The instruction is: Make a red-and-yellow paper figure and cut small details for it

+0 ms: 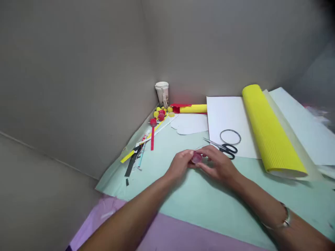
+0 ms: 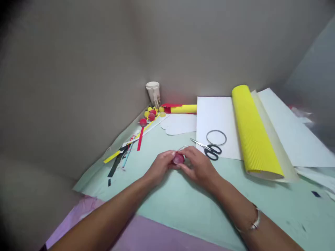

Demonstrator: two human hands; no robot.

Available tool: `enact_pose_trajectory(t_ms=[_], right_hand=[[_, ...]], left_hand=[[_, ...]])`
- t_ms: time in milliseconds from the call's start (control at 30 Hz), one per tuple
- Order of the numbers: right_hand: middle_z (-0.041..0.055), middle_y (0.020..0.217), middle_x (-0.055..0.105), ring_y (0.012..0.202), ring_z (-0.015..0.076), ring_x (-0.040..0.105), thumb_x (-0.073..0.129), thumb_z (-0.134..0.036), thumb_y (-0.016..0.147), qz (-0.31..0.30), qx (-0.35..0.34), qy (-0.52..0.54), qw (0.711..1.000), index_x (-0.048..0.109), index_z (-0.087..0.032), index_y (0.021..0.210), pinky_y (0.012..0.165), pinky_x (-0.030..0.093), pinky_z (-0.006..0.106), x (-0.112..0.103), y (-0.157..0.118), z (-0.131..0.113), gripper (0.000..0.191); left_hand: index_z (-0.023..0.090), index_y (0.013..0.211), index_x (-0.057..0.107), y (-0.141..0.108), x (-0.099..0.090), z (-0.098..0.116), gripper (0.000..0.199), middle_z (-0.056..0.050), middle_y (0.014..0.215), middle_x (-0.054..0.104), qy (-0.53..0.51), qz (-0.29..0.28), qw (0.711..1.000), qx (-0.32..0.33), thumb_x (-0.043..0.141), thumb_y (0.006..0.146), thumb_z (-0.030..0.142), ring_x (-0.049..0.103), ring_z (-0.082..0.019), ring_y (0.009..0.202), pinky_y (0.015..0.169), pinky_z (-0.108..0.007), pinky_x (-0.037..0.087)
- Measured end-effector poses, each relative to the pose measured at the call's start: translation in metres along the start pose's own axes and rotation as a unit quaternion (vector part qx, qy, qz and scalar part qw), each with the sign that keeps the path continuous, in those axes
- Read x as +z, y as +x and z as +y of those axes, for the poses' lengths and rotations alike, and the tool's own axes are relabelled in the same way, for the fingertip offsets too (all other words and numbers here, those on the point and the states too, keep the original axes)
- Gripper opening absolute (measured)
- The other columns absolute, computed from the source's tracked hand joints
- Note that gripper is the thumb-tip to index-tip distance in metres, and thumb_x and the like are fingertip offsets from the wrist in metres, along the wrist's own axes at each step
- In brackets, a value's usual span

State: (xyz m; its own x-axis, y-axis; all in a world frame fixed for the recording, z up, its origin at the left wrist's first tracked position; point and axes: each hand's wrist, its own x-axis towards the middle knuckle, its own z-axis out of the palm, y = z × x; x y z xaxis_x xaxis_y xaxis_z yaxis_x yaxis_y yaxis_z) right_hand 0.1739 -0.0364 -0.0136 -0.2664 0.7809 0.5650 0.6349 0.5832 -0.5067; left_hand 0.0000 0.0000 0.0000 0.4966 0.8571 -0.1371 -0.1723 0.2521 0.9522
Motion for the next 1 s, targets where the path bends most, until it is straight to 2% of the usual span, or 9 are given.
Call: enact_pose_trajectory(t_ms=[167,300,500,867,1000], right_hand=[[0.0101,0.107,0.063,0.096,0.0221,0.062,0.062,-0.021,0.088,-0.017,0.000,-0.003,1.000,0.058,-0.022,0.118,0.079,0.055,0.036,-0.0025,0.0003,-0.0021,0.030],[0.0107,0.110,0.064,0.096,0.0227,0.062,0.064,-0.024,0.088,0.004,0.007,-0.011,1.000,0.055,-0.021,0.122,0.074,0.055,0.035,0.0000,0.0006,-0.0031,0.035],[0.0069,0.096,0.065,0.082,0.0200,0.060,0.068,-0.024,0.085,0.008,0.030,-0.021,0.999,0.059,-0.021,0.109,0.065,0.053,0.032,0.0020,0.0033,-0.0080,0.025],[0.0103,0.110,0.062,0.094,0.0209,0.062,0.062,-0.021,0.089,-0.028,0.025,0.020,0.999,0.058,-0.023,0.119,0.067,0.056,0.031,-0.0003,0.0013,-0.0065,0.030],[0.0097,0.106,0.063,0.086,0.0199,0.061,0.065,-0.024,0.088,-0.006,0.030,-0.004,1.000,0.056,-0.022,0.120,0.065,0.055,0.032,0.0026,0.0015,-0.0061,0.033]], left_hand=[[0.010,0.086,0.065,-0.0011,-0.0010,0.0006,0.042,-0.005,0.079,0.063,0.011,-0.003,1.000,-0.009,0.066,0.080,0.051,0.058,-0.013,0.070,0.074,-0.029,0.052],[0.008,0.090,0.065,-0.0002,-0.0028,0.0017,0.043,-0.008,0.084,0.066,-0.006,-0.009,1.000,-0.013,0.064,0.081,0.050,0.061,-0.015,0.072,0.077,-0.030,0.052],[0.008,0.090,0.066,0.0000,-0.0069,-0.0014,0.040,-0.010,0.086,0.067,-0.008,-0.011,1.000,-0.012,0.062,0.084,0.047,0.062,-0.015,0.074,0.077,-0.030,0.052],[0.008,0.094,0.066,0.0018,-0.0100,-0.0057,0.042,-0.010,0.087,0.067,0.008,-0.021,1.000,-0.014,0.060,0.085,0.049,0.062,-0.016,0.074,0.079,-0.032,0.052],[0.008,0.092,0.065,0.0016,-0.0088,-0.0029,0.042,-0.009,0.086,0.066,-0.020,-0.024,0.999,-0.010,0.062,0.085,0.050,0.062,-0.015,0.075,0.078,-0.030,0.052]])
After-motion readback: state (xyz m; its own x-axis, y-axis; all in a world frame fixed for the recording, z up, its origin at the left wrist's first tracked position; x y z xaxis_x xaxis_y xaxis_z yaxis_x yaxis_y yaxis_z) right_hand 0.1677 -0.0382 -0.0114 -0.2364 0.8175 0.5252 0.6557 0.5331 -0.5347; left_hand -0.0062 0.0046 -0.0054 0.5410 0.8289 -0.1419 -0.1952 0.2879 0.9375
